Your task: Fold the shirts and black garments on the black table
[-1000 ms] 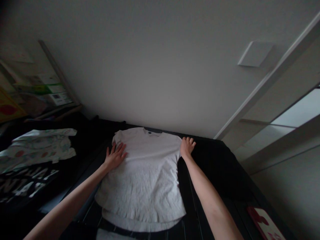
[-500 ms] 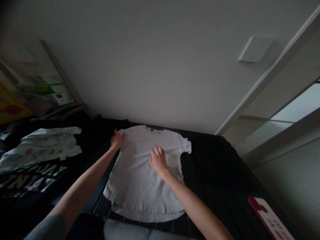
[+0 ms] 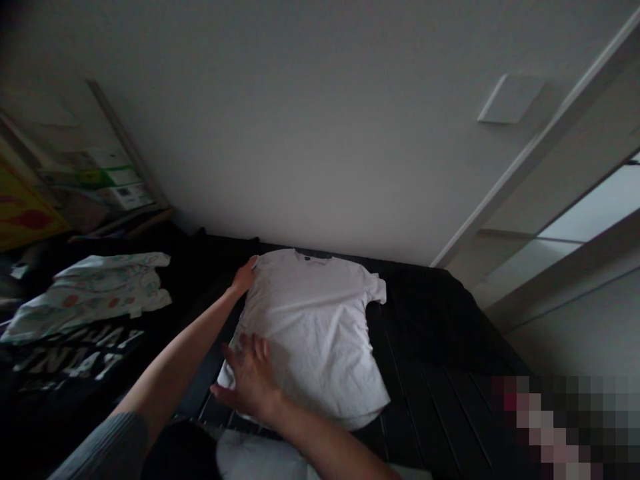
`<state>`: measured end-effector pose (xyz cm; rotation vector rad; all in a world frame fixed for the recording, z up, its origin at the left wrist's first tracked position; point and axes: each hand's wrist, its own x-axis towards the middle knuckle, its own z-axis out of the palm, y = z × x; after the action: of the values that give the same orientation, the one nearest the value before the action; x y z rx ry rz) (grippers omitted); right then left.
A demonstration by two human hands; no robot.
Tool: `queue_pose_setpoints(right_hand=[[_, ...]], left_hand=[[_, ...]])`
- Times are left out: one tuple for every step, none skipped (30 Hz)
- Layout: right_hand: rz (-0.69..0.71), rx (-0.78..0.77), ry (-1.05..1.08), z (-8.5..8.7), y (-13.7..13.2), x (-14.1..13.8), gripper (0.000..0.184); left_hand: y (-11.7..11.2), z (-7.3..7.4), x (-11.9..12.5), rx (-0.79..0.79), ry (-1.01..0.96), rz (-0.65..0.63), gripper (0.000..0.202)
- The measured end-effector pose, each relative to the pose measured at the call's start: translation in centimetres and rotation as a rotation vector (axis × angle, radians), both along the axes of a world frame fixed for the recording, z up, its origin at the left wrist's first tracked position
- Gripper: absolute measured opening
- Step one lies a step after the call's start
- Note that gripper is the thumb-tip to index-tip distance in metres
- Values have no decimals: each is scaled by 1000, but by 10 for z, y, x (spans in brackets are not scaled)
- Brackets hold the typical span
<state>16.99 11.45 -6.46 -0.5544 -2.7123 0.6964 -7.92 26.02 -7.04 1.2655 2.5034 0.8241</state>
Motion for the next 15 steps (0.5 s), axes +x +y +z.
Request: queue_pose_setpoints(right_hand=[[-3, 5, -6, -5, -7, -3, 82], [-16, 19, -10, -11, -12, -5, 80], [-34, 38, -11, -17, -17, -7, 73], [-59, 60, -8, -22, -20, -8, 63], [-93, 80, 1, -25, -21, -8, 53], [-132, 95, 16, -27, -22, -7, 49], [-172, 101, 38, -27, -22, -6, 49], [-209, 99, 69, -26, -21, -2, 52], [-240, 90, 110, -23, -20, 2, 56], [-256, 77, 157, -19, -18, 7, 61], [-259, 65, 204, -14, -17, 14, 65], [-259, 54, 246, -11, -17, 21, 67], [-266, 47, 281, -7, -16, 29, 68], [-280, 45, 309, -5, -16, 36, 68], [-295, 46, 328, -4, -15, 44, 66]], left_hand=[[-1, 3, -1, 30, -17, -16, 55], [-2, 6, -1, 62, -32, -28, 53], [-2, 10, -1, 96, -44, -34, 53], [-2, 13, -1, 129, -54, -35, 53], [0, 16, 0, 161, -64, -33, 53], [4, 19, 2, 191, -73, -33, 53], [8, 22, 5, 221, -82, -34, 54], [14, 25, 10, 249, -91, -38, 55], [20, 29, 15, 277, -99, -45, 56], [28, 32, 22, 305, -106, -56, 57], [36, 36, 30, 333, -113, -69, 57], [44, 40, 40, 358, -119, -82, 57], [53, 44, 51, 378, -124, -96, 57], [61, 48, 62, 399, -131, -111, 56], [69, 51, 74, 424, -144, -130, 56]])
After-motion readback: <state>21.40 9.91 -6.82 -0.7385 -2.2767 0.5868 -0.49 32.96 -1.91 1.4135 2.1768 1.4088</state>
